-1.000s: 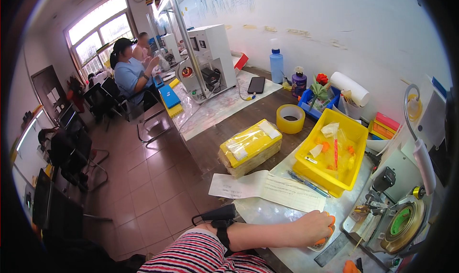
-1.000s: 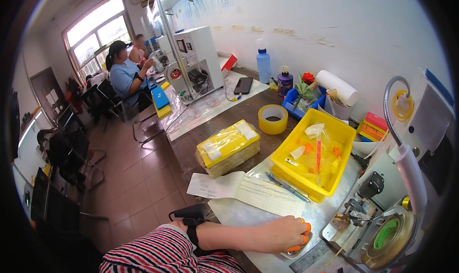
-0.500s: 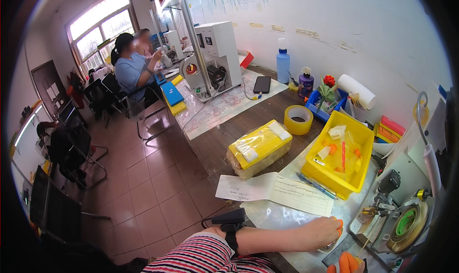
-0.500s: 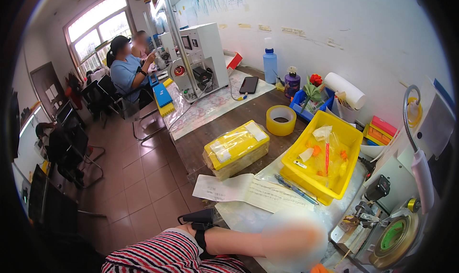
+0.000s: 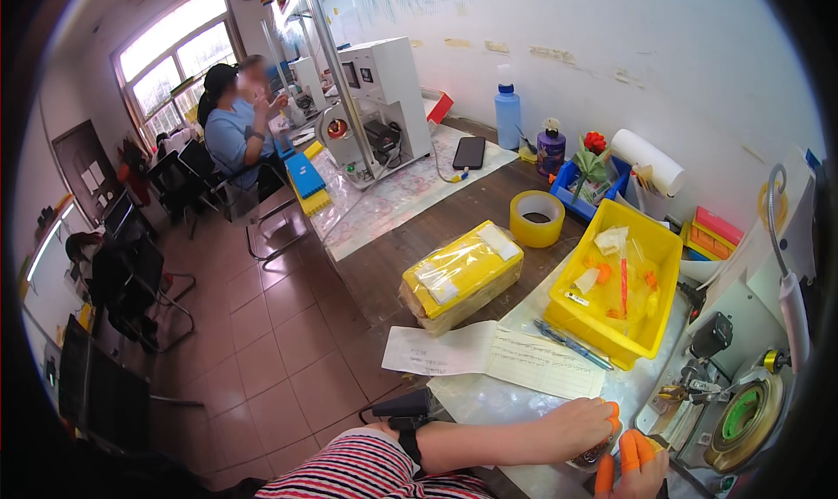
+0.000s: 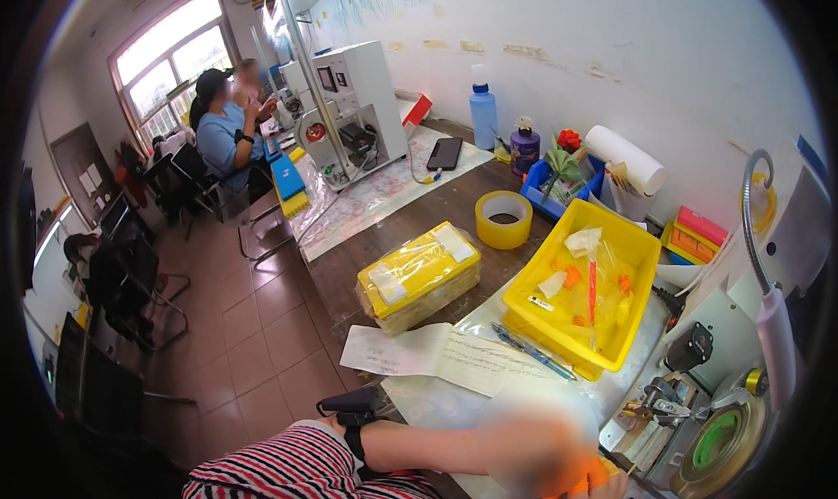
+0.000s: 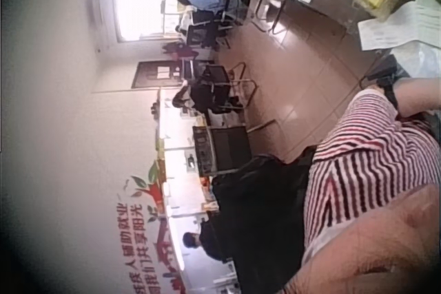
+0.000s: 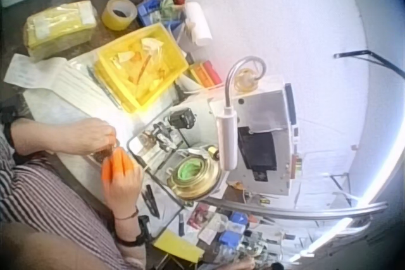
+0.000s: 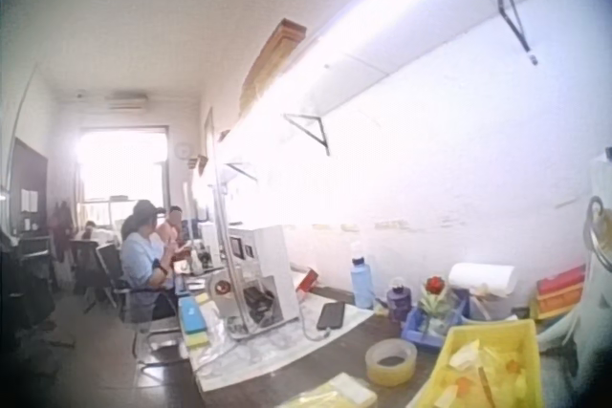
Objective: Assembling small metal and electronic components using various hand tools and specialized machinery.
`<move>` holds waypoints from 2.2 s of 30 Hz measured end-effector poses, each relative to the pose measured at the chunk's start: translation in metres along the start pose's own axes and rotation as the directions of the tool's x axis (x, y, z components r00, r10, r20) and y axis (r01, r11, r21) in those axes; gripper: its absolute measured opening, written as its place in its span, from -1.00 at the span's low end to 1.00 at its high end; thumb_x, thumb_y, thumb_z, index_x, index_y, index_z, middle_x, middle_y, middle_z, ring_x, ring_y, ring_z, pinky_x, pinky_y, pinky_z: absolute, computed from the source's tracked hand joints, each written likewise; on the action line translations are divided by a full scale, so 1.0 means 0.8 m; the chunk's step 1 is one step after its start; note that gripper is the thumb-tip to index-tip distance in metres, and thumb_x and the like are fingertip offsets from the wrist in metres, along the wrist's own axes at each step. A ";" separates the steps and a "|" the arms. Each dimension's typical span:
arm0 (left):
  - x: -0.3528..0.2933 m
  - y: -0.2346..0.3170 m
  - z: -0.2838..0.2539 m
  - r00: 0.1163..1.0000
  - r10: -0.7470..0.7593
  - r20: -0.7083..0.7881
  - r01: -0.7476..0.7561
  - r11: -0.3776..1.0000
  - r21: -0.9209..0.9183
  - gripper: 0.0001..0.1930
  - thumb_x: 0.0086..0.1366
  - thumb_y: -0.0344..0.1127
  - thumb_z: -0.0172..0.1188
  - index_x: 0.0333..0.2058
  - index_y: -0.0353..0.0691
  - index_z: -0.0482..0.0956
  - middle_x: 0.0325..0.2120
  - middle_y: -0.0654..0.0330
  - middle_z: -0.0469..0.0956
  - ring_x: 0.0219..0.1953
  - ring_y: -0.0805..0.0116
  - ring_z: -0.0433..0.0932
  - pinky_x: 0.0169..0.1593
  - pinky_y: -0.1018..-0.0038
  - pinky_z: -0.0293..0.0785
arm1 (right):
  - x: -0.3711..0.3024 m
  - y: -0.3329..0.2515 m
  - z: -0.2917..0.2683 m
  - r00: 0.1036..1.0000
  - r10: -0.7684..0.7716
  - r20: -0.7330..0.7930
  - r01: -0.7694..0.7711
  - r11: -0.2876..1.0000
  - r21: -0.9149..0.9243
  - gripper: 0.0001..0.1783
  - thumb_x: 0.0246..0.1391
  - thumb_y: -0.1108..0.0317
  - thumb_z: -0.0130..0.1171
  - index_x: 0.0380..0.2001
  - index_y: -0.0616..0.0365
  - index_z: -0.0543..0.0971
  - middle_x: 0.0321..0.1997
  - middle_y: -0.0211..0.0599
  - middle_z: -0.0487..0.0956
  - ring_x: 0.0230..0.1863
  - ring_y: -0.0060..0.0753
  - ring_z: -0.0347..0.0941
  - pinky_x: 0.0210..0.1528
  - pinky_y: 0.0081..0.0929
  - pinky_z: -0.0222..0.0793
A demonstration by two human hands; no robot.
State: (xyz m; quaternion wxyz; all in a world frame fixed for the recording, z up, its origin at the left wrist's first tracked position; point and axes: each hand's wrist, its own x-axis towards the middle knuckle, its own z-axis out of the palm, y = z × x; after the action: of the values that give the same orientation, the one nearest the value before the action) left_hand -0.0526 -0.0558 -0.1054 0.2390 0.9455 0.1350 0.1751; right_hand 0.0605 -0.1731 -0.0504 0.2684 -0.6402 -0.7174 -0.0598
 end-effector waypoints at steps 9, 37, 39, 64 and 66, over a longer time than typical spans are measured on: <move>0.001 0.000 0.008 0.996 -0.015 -0.089 0.010 0.998 -0.065 -0.88 -0.02 -0.39 0.04 -0.52 -0.32 0.37 -0.45 0.02 0.33 -0.36 0.11 0.35 -0.28 0.35 0.30 | 0.007 0.004 0.016 0.991 0.110 0.072 -0.110 0.994 -0.007 -0.62 -0.10 0.40 0.10 -0.14 0.21 0.38 -0.25 -0.11 0.42 -0.23 -0.08 0.31 -0.17 -0.27 0.21; 0.001 0.034 0.006 0.938 -0.141 -0.317 -0.136 0.690 -0.711 -0.92 0.17 -0.43 -0.09 -0.38 -0.29 0.24 -0.38 0.07 0.23 -0.29 0.15 0.24 -0.12 0.44 0.19 | -0.010 0.002 0.020 0.920 0.353 -0.170 -0.224 0.830 0.510 -0.83 -0.01 0.57 -0.03 -0.28 0.25 0.39 -0.33 -0.15 0.41 -0.29 -0.25 0.33 -0.15 -0.48 0.23; 0.001 0.034 0.006 0.933 -0.137 -0.333 -0.144 0.704 -0.695 -0.93 0.17 -0.43 -0.09 -0.38 -0.29 0.24 -0.38 0.06 0.23 -0.29 0.14 0.24 -0.13 0.44 0.19 | -0.009 0.002 0.019 0.916 0.381 -0.126 -0.259 0.801 0.540 -0.83 0.01 0.55 -0.05 -0.27 0.25 0.38 -0.33 -0.14 0.40 -0.29 -0.25 0.33 -0.14 -0.47 0.22; -0.005 0.007 -0.003 0.990 -0.062 -0.130 0.078 0.990 0.118 -0.89 -0.01 -0.32 0.03 -0.52 -0.17 0.49 -0.46 0.20 0.35 -0.30 0.30 0.30 -0.23 0.45 0.18 | 0.003 0.002 0.017 0.996 0.079 -0.051 -0.079 0.997 -0.003 -0.72 -0.09 0.41 0.09 -0.23 0.21 0.43 -0.28 -0.18 0.45 -0.21 -0.18 0.33 -0.11 -0.30 0.16; -0.006 0.008 -0.004 0.991 -0.076 -0.113 0.087 0.992 0.096 -0.88 0.01 -0.31 0.04 -0.50 -0.19 0.48 -0.46 0.18 0.35 -0.31 0.28 0.31 -0.23 0.43 0.19 | 0.003 0.003 0.017 0.996 0.085 -0.029 -0.086 0.996 -0.004 -0.71 -0.08 0.39 0.09 -0.22 0.21 0.43 -0.28 -0.19 0.45 -0.21 -0.17 0.33 -0.11 -0.29 0.16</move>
State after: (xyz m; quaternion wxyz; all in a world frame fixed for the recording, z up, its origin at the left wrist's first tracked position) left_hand -0.0570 -0.0620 -0.1010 0.1903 0.9390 0.1952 0.2098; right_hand 0.0583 -0.1647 -0.0615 0.2795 -0.6700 -0.6852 -0.0593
